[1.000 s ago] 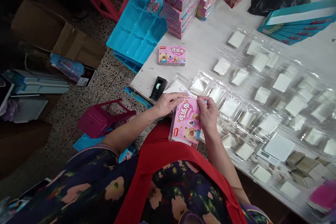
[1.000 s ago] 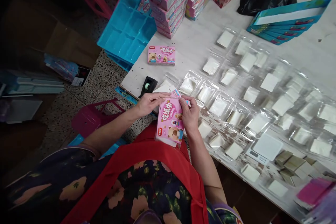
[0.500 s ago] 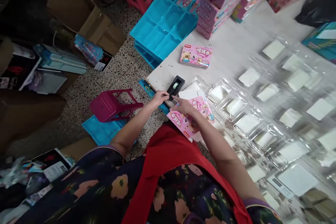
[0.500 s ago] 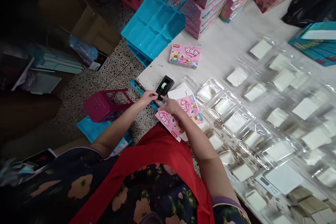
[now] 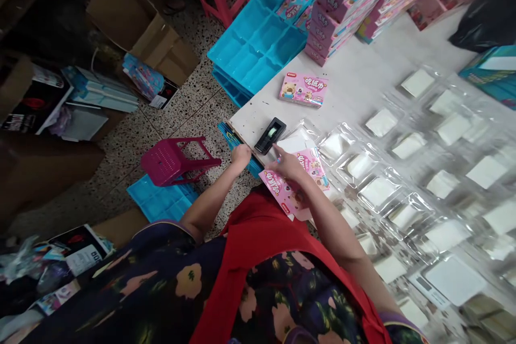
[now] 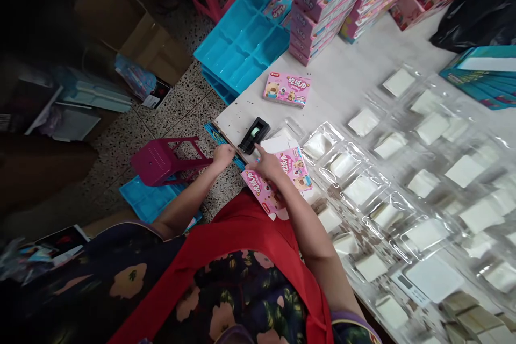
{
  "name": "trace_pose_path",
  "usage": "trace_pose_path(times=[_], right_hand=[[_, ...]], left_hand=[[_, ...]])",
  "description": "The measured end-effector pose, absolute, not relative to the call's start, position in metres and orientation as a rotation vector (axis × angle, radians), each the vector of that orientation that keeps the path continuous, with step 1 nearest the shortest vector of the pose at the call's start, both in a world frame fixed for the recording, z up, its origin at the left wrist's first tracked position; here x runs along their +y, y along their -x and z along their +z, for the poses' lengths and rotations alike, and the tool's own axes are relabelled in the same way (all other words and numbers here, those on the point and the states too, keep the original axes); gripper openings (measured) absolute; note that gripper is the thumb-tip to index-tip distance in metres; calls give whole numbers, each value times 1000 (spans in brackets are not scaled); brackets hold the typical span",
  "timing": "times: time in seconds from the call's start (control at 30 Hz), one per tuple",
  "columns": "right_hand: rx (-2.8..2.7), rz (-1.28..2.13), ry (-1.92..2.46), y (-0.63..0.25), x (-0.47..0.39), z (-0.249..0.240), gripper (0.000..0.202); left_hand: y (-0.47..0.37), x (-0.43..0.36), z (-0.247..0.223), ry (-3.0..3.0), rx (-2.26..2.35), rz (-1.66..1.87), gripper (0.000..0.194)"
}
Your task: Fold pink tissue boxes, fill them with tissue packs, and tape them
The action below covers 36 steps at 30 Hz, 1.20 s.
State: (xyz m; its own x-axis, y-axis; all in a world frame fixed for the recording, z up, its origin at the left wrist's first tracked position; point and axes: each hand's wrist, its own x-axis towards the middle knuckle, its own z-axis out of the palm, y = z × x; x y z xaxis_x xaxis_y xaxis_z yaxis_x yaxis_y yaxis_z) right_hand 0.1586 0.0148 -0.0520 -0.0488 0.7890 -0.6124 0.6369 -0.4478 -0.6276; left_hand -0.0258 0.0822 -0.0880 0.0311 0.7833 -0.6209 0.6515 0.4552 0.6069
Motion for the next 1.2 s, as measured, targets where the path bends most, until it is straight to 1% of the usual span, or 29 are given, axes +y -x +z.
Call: trace_pose_path(times=[0.07,0.13,0.23,0.27,0.33,0.4,0.47,0.53,0.6,0.7,0.83,0.9,0.97,1.07,1.13,1.2], right_hand=[[-1385,1296,2021,-177,-3,-22,78],[-1231,988,2036,-190,-25,7,78],[-1151,575,1955,-189,-55,33,79],[-1142,507,1925,-185,-63,35,79],[-1116,459,1900,-177,-74,35,77],[-1066,458,1898,-173,-80,31,75],[-1019,452,1881,-176,-84,29,74],[-982,437,1867,-182,-88,31,70],[-953,445,1847,-188,-93,35,64],[-842,580,1733,-195,-98,41,52],[-401,959,1521,-205,-102,38,53],[-209,1122,1406,-210,-104,31,57],[-125,1144,1324,-214,-109,21,70],[-142,1050,1306,-223,-123,8,89],[-217,1084,1317,-231,-137,2,98],[-329,1193,1341,-238,-151,1,99]], left_hand=[[25,77,-68,-1250,1684,223,17],[16,63,-37,-1206,1622,361,17],[-14,27,15,-1028,1319,644,30],[-26,15,28,-969,1205,676,34],[-47,-5,44,-908,1050,706,49],[-59,-12,46,-997,991,691,69],[-63,-6,42,-1287,1000,678,77],[-63,8,39,-1721,976,700,73],[-63,23,40,-2132,783,688,62],[-64,31,41,-2415,439,658,49],[-64,2,25,-2418,363,757,21],[-65,-18,13,-2392,323,667,12],[-66,-31,4,-2346,300,511,11],[-74,-26,-2,-2132,324,339,14],[-86,-6,-3,-1883,553,355,22],[-105,18,-6,-1549,832,386,32]])
